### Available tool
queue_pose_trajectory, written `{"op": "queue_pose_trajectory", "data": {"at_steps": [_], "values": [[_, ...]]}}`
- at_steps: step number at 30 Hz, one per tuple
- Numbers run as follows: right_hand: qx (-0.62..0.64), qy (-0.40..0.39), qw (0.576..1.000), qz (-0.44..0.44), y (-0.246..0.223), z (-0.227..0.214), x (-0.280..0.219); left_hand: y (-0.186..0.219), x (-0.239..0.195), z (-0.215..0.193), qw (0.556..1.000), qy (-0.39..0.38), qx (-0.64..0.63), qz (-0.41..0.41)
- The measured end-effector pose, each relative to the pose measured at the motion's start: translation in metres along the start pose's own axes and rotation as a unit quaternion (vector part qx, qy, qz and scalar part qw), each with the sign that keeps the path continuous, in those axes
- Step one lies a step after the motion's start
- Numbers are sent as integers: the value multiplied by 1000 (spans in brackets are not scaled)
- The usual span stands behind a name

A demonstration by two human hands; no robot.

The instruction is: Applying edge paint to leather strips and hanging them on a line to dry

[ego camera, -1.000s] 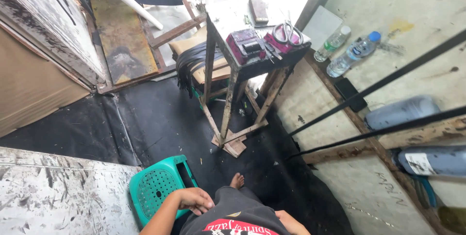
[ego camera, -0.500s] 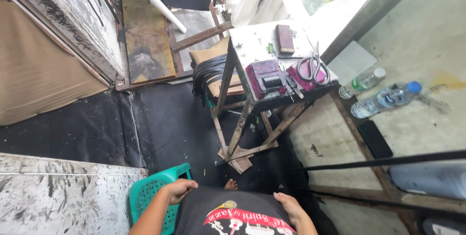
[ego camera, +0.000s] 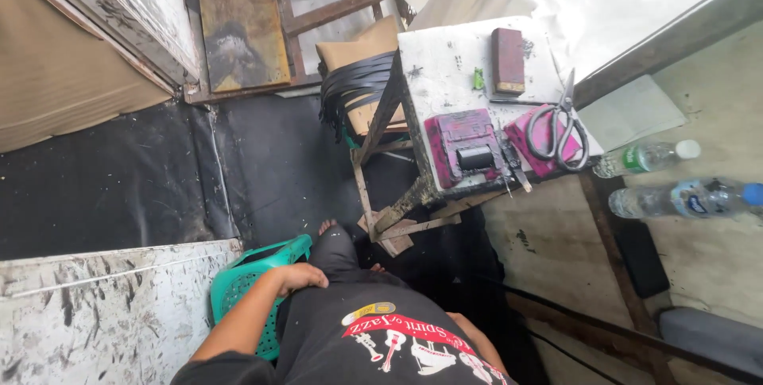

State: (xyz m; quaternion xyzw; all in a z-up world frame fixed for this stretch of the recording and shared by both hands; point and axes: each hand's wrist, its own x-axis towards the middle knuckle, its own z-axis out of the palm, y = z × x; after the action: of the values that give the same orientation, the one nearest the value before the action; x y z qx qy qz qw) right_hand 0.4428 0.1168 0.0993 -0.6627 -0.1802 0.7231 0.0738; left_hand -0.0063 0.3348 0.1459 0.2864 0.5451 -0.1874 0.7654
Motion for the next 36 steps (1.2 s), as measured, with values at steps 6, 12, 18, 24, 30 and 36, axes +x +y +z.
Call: {"op": "queue_pose_trajectory", "data": {"at_steps": [6, 12, 18, 24, 30, 36], "values": [[-49, 83, 995, 38, 50, 17, 28, 67, 133, -105, 900, 246, 294, 206], [-82, 193, 973, 93, 14, 56, 22, 213, 207, -191, 881, 299, 306, 200], [-35, 271, 952, 134, 38, 86, 95, 381, 148, -199, 861, 237, 419, 164], [76, 309, 931, 179, -40, 170, 63, 471, 183, -232, 858, 285, 399, 151], [162, 327, 911, 191, -25, 239, 72, 503, 220, -266, 856, 277, 408, 154], [236, 312, 892, 226, -52, 269, 73, 509, 222, -284, 804, 283, 499, 157]]}}
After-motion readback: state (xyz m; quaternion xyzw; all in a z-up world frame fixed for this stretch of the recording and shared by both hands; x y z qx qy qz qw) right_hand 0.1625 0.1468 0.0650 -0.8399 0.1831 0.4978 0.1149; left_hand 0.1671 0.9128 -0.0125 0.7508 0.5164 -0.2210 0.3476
